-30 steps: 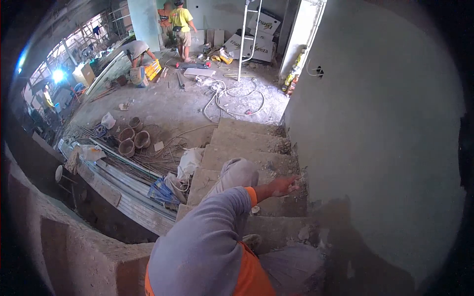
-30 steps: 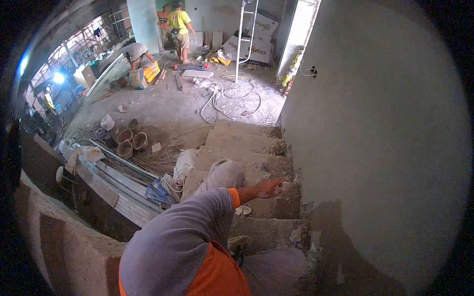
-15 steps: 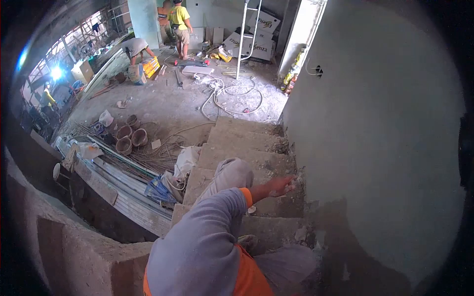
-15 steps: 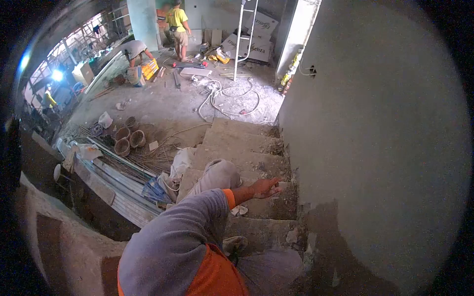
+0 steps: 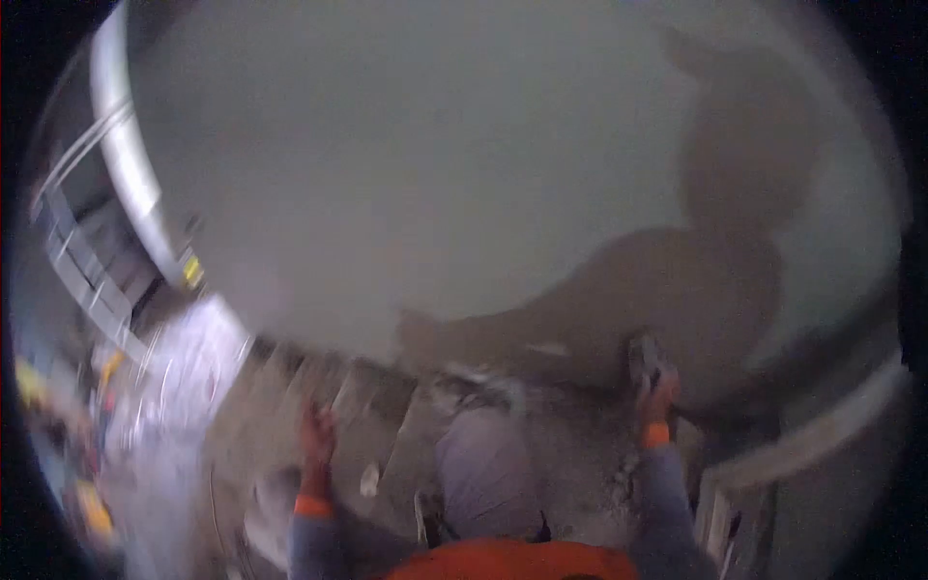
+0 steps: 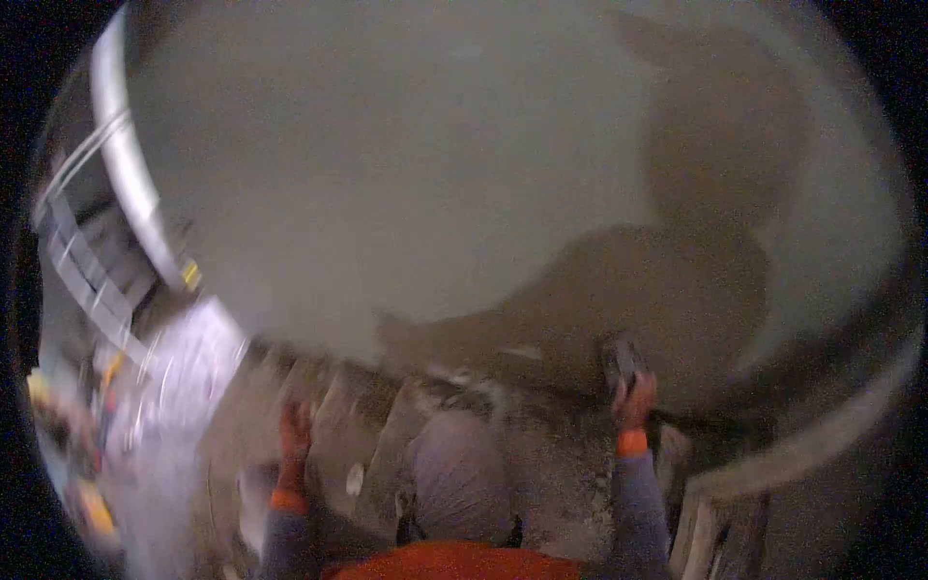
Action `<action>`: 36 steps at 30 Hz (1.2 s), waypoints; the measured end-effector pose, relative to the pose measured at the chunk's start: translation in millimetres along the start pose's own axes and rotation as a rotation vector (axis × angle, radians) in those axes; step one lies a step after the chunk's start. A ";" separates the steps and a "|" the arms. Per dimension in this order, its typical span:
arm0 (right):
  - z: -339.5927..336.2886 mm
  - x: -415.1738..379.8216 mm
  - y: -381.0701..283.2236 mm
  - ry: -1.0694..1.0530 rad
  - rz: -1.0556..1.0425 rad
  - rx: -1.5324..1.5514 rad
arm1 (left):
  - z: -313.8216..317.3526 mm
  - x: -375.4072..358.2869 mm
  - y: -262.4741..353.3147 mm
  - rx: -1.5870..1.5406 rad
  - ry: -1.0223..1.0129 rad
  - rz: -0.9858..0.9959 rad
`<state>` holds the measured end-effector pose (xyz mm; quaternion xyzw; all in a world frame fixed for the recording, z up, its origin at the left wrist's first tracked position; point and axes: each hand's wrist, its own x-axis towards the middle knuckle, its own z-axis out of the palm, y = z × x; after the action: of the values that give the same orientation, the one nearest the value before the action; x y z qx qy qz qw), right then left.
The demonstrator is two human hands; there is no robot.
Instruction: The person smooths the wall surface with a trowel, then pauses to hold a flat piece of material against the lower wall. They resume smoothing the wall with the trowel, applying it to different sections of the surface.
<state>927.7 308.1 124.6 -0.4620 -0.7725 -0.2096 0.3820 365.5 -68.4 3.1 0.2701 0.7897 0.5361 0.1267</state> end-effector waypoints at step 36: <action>-167.5 311.6 -37.7 0.380 -0.387 -0.106 | 14.4 15.6 -13.0 -0.114 0.052 0.107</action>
<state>873.5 348.9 473.9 -0.2775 -0.7488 -0.4016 0.4483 356.0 -52.0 -13.1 0.2904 0.7452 0.5931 0.0927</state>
